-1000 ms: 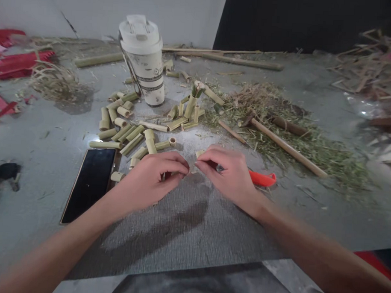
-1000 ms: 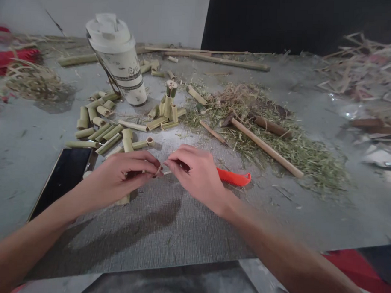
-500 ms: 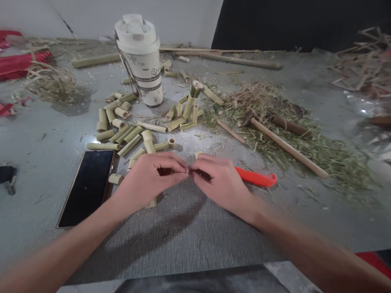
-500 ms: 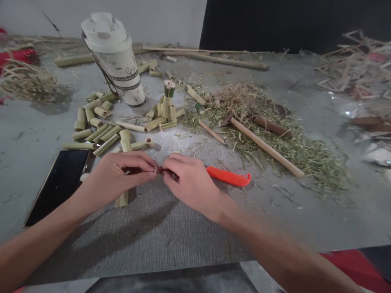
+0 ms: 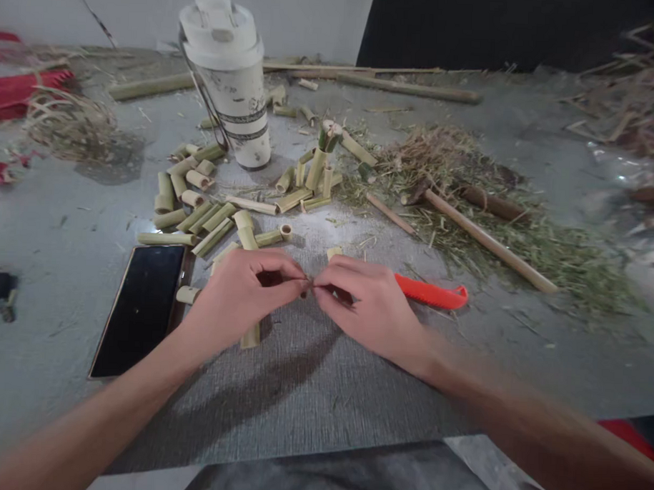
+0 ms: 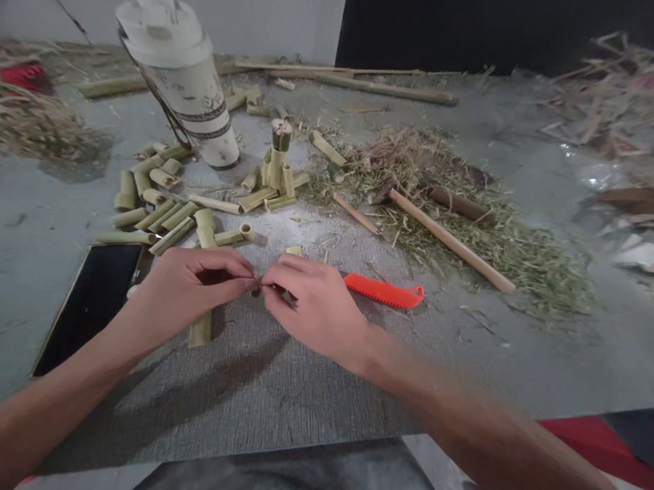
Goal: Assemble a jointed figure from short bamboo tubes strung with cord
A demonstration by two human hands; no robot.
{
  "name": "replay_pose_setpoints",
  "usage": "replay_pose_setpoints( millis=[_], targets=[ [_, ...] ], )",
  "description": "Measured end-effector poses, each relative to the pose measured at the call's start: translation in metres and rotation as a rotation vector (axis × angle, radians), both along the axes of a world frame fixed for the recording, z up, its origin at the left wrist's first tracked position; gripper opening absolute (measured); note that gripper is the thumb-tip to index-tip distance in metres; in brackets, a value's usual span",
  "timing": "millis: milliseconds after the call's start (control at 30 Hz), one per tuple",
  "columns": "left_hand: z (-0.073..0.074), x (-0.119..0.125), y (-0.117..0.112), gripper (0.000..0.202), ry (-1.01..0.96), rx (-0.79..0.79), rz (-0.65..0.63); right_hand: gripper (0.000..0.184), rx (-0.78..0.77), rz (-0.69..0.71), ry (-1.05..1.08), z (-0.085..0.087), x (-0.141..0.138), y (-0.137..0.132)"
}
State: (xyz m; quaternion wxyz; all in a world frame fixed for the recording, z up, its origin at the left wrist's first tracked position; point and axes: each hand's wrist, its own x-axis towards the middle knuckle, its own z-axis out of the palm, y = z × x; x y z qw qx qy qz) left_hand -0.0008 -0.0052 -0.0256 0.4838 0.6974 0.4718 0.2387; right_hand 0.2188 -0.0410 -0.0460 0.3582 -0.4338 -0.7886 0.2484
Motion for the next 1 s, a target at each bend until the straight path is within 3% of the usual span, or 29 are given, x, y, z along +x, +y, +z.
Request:
replay_pose_setpoints(
  millis=[267,400,700,1000],
  targets=[
    [0.002,0.003,-0.003,0.016,-0.022,-0.064,0.051,0.021,0.065,0.018,0.001,-0.001,-0.002,0.000],
    [0.005,0.004,-0.001,0.004,-0.039,-0.079,0.011,0.021,0.057,0.014,0.018,-0.001,-0.002,0.000],
    [0.009,0.002,0.001,0.007,0.010,-0.072,0.001,0.020,0.016,-0.018,0.027,-0.001,0.001,0.001],
    [0.011,0.002,0.000,0.006,-0.011,-0.167,0.010,0.019,0.015,-0.030,0.034,-0.001,-0.001,0.002]
  ],
)
